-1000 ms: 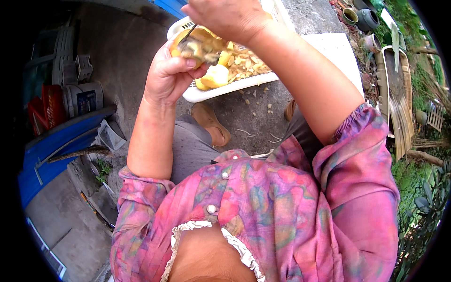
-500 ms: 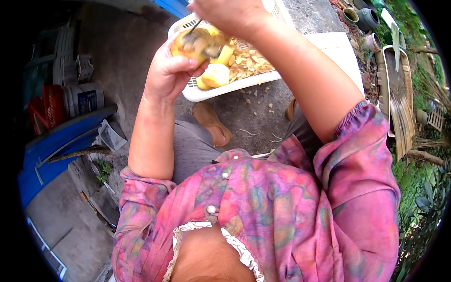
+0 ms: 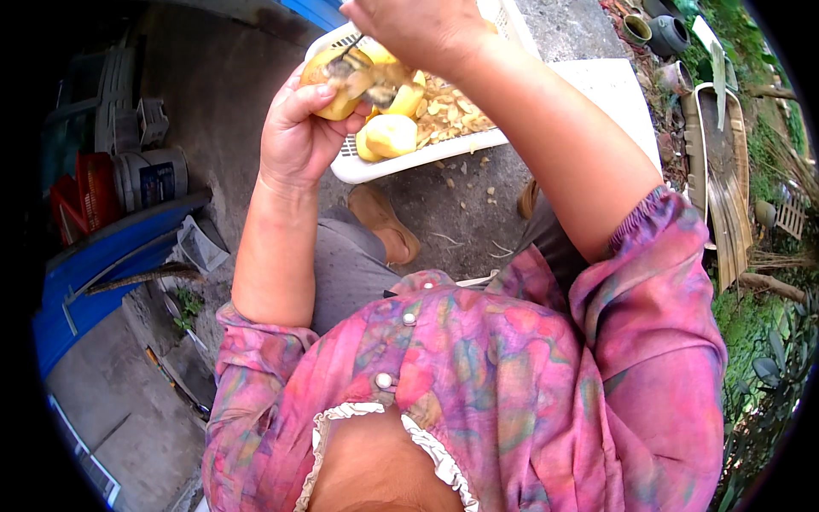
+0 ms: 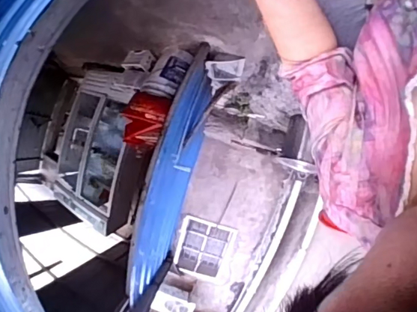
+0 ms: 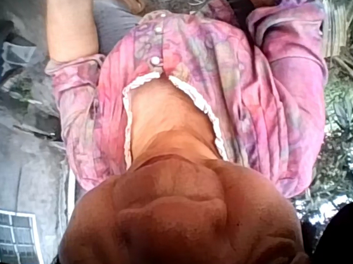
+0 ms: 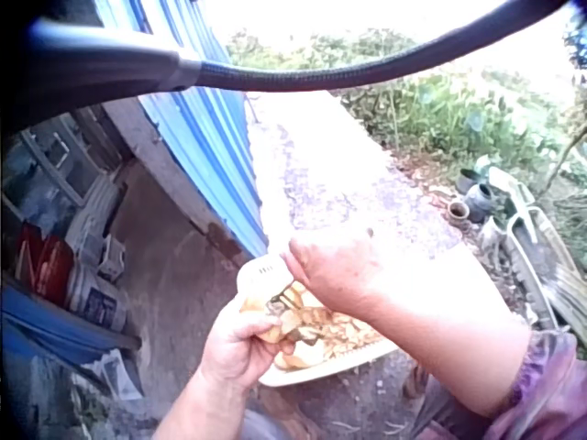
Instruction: The person sits on a low stool outdoors and peels potatoes using a peeler. They hold the potatoes in their left hand and remove the skin with the peeler in their right hand, placing the peeled potatoes and skins into a white plastic basket on their lap.
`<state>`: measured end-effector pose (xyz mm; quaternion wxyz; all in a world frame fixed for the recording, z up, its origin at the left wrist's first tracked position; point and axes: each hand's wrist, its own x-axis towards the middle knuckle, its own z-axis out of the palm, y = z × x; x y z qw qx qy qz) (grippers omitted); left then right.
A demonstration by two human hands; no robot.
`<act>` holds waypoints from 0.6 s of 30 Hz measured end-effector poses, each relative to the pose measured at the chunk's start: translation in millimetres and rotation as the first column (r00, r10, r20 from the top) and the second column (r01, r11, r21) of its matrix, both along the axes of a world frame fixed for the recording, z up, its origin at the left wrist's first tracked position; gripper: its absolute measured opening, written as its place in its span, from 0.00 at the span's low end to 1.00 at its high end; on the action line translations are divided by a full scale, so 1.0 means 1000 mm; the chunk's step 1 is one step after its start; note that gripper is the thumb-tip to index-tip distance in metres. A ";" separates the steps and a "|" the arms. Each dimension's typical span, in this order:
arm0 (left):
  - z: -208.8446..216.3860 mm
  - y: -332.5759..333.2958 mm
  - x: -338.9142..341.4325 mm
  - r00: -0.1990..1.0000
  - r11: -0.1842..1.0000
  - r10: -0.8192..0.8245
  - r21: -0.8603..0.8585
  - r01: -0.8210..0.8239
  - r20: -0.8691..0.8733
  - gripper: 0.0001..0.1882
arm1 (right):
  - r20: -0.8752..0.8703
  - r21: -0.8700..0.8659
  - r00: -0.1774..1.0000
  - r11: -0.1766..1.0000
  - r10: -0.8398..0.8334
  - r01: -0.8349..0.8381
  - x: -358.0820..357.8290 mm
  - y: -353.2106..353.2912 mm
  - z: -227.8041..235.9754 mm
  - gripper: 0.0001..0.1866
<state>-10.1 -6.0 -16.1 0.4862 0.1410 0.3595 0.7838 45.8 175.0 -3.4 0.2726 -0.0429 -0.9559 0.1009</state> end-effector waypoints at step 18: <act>0.017 0.000 0.003 0.969 0.974 -0.210 -0.111 0.196 -0.130 0.30 | 0.118 -0.122 0.975 0.971 -0.191 0.205 -0.014 0.042 -0.021 0.17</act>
